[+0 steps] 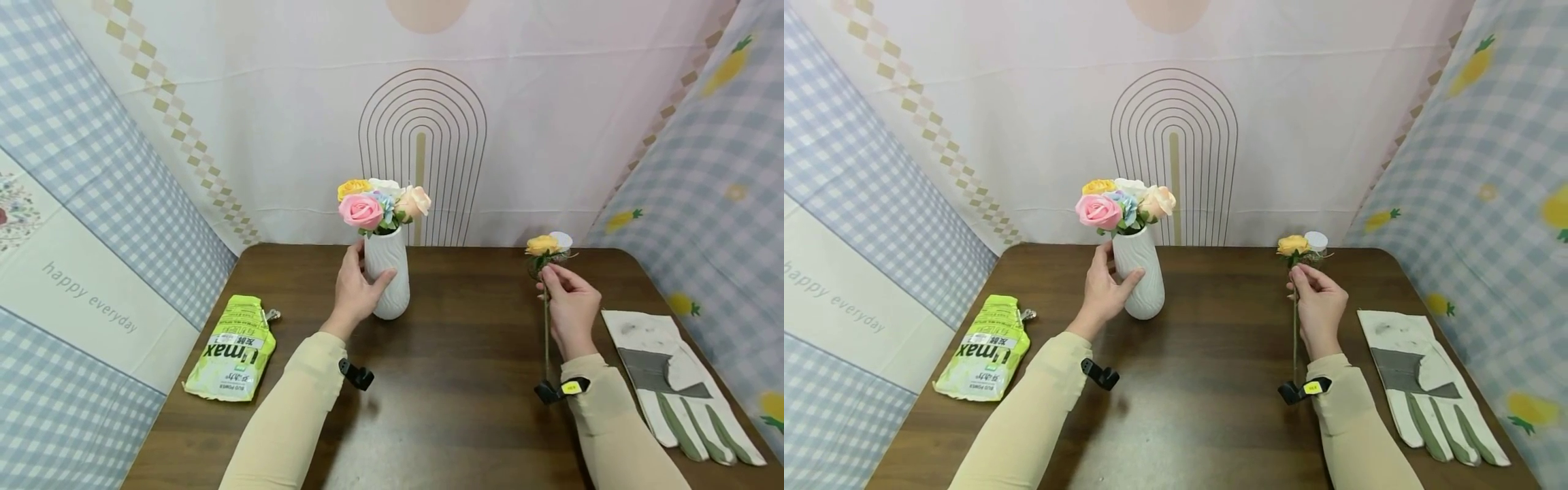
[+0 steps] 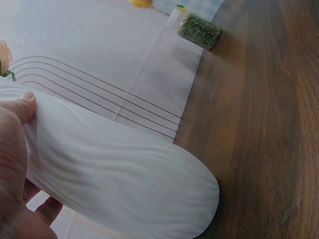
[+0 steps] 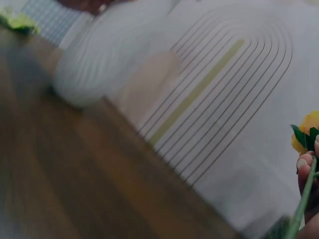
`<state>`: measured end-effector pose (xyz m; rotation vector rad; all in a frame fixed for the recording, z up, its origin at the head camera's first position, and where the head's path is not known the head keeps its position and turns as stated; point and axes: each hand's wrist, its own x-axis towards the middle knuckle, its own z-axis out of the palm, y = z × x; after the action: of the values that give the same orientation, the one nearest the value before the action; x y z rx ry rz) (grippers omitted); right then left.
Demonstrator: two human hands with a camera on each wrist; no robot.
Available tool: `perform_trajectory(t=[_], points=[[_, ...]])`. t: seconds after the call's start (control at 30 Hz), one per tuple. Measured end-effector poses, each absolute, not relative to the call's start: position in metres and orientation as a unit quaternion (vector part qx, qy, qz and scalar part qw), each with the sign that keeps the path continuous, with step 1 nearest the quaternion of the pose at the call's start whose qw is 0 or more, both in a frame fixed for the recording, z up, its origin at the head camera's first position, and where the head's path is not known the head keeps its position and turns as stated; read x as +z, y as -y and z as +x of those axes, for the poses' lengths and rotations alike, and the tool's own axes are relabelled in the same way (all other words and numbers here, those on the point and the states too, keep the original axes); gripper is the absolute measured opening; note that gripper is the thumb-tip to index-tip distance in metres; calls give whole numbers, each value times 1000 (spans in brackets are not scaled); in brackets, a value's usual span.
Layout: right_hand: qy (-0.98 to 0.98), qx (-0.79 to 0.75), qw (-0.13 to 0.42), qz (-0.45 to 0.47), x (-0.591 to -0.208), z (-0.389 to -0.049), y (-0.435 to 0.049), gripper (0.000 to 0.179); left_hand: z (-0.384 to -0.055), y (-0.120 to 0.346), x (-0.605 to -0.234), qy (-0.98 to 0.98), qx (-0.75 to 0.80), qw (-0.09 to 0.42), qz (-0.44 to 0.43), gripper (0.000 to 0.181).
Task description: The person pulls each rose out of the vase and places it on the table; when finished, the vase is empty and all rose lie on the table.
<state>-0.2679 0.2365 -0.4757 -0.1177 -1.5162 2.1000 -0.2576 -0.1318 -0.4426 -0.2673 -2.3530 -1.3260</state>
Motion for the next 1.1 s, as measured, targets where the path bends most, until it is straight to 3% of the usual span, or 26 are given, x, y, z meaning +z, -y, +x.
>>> perform_trajectory(t=[0.33, 0.7, 1.1], points=[[669, 712, 195, -79, -518, -257, -264, 34, -258, 132, -444, 847, -477, 214, -97, 78], [706, 695, 104, -90, -533, -245, -299, 42, -257, 132, -441, 847, -476, 215, -97, 77], [668, 726, 119, -116, -551, -247, -309, 40, -258, 131, -444, 846, -479, 214, -95, 77]])
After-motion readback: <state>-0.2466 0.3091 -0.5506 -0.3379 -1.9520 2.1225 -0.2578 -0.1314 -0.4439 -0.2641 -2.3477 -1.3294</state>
